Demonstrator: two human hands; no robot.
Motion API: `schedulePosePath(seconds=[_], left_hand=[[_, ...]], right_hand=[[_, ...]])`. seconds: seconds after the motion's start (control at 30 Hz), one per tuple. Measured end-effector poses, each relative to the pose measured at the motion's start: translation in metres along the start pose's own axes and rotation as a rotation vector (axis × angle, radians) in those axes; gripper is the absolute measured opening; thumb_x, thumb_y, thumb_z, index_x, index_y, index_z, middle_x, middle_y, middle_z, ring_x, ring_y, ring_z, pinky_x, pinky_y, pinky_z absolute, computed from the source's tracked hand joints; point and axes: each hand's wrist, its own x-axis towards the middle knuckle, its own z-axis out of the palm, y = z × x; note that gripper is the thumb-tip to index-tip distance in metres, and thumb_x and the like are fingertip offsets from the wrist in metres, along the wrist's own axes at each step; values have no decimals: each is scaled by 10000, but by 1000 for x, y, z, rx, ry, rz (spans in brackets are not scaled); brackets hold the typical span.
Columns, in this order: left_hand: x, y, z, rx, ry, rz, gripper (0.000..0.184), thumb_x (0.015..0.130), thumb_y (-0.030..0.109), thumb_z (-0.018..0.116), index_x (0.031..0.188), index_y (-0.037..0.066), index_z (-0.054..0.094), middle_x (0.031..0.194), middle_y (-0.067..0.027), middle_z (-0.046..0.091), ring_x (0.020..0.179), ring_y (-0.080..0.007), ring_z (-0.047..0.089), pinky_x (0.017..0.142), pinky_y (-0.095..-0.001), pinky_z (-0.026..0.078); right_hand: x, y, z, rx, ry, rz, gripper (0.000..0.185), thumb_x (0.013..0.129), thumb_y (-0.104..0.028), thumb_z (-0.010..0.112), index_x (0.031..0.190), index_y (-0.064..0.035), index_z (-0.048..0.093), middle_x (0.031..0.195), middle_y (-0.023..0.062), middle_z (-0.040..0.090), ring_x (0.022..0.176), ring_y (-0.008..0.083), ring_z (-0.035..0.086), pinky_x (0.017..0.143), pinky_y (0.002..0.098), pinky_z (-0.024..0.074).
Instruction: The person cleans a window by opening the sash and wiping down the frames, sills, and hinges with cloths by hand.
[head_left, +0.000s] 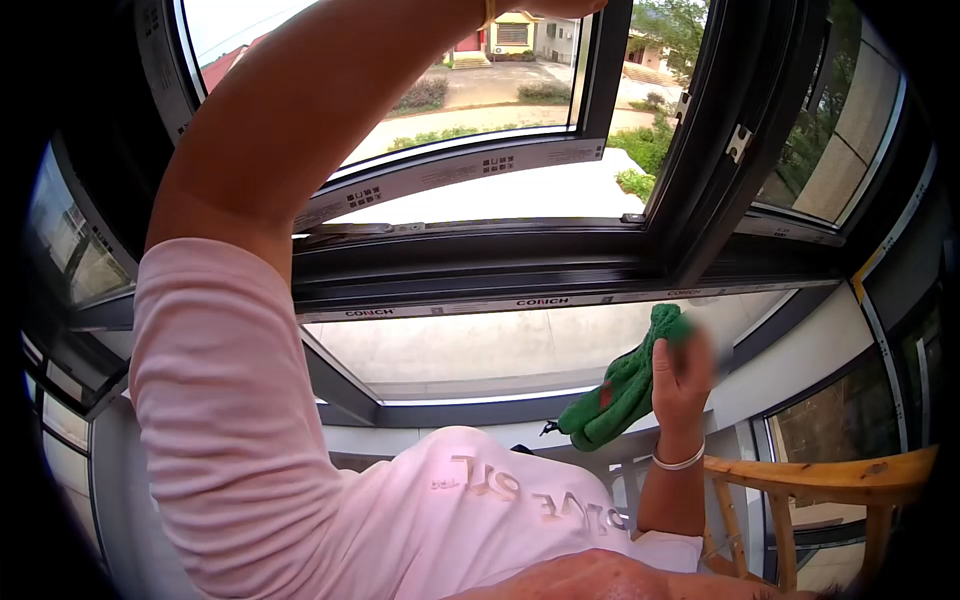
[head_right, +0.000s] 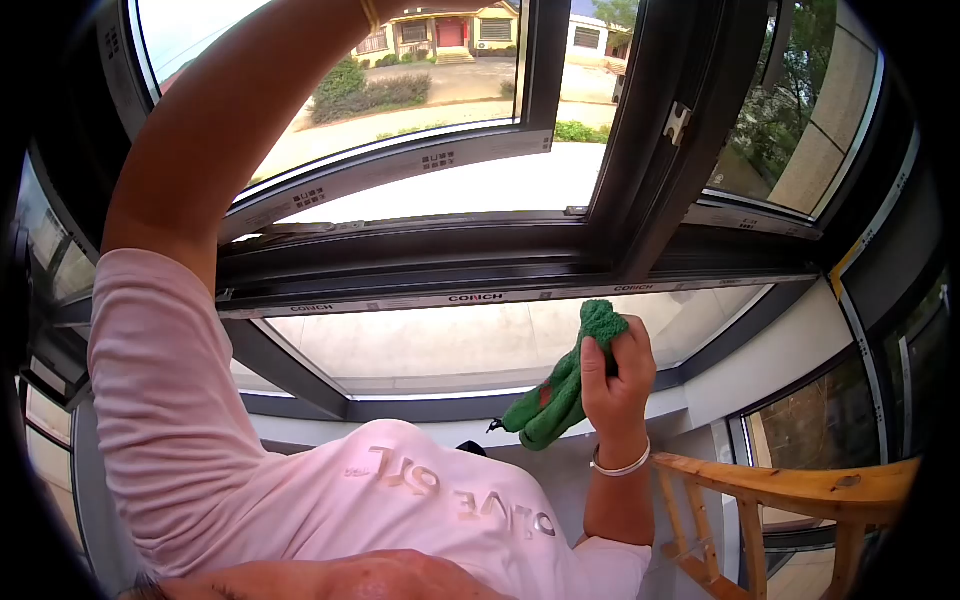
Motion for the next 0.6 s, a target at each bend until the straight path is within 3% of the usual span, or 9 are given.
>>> schedulePosePath(seconds=[0.1,0.17,0.23,0.3,0.4,0.43,0.5,0.57,0.6], left_hand=[[-75,14,-22,-75,-140,112,369,825,131,676,1180,105,577,1210,-78,562,1191,-233,509,1026,-425,380],[-122,27,-43,-96,-480,105,400,884,202,643,1274,149,573,1298,-71,567,1275,-227,482,1120,-448,326],[-188,40,-19,-41,-183,217,484,874,308,725,1271,71,580,1330,-130,542,1332,-265,464,1148,-402,350],[-224,60,-32,-92,-356,155,452,924,286,701,1334,156,561,1404,-52,518,1376,-193,427,1198,-396,303],[-265,83,-25,-151,-489,83,629,954,456,634,1494,217,418,1526,-27,409,1441,-188,343,1250,-405,209],[-275,87,-21,-166,-523,47,634,970,495,592,1518,249,392,1553,-16,383,1458,-181,319,1259,-403,183],[-290,91,-6,-76,-528,48,625,984,523,541,1536,291,359,1577,1,357,1474,-171,295,1264,-412,135],[-298,94,3,13,-530,49,618,999,551,490,1553,333,326,1600,18,331,1489,-161,271,1270,-421,88],[-299,97,4,41,-549,23,606,1005,556,467,1556,355,314,1616,27,307,1500,-155,252,1267,-436,49]], right_hand=[[31,-11,10,37,16,-23,142,913,-20,695,1050,13,683,979,76,591,721,144,569,615,259,463],[62,-24,18,-90,-15,-103,143,906,-57,729,1038,-12,696,979,58,590,718,128,571,607,253,463],[93,-30,34,-76,-61,-102,152,904,-92,730,1021,-5,687,922,87,595,735,208,597,653,309,491],[123,-35,52,-229,-127,-37,226,904,-190,717,954,23,661,874,182,606,799,370,613,718,400,505],[165,-11,90,-340,-238,110,377,949,-337,596,906,33,648,870,249,661,841,459,632,801,479,503],[181,6,101,-410,-290,207,407,960,-336,496,903,40,642,901,276,657,862,471,625,821,497,496],[210,59,121,-522,-397,138,406,932,-302,468,937,64,644,937,310,651,888,462,638,829,506,494],[229,69,134,-217,-507,580,360,902,-216,476,944,87,664,980,323,654,911,445,650,824,499,500],[239,75,139,-561,-688,313,312,899,-181,496,907,73,678,950,292,664,872,422,659,783,485,507]])
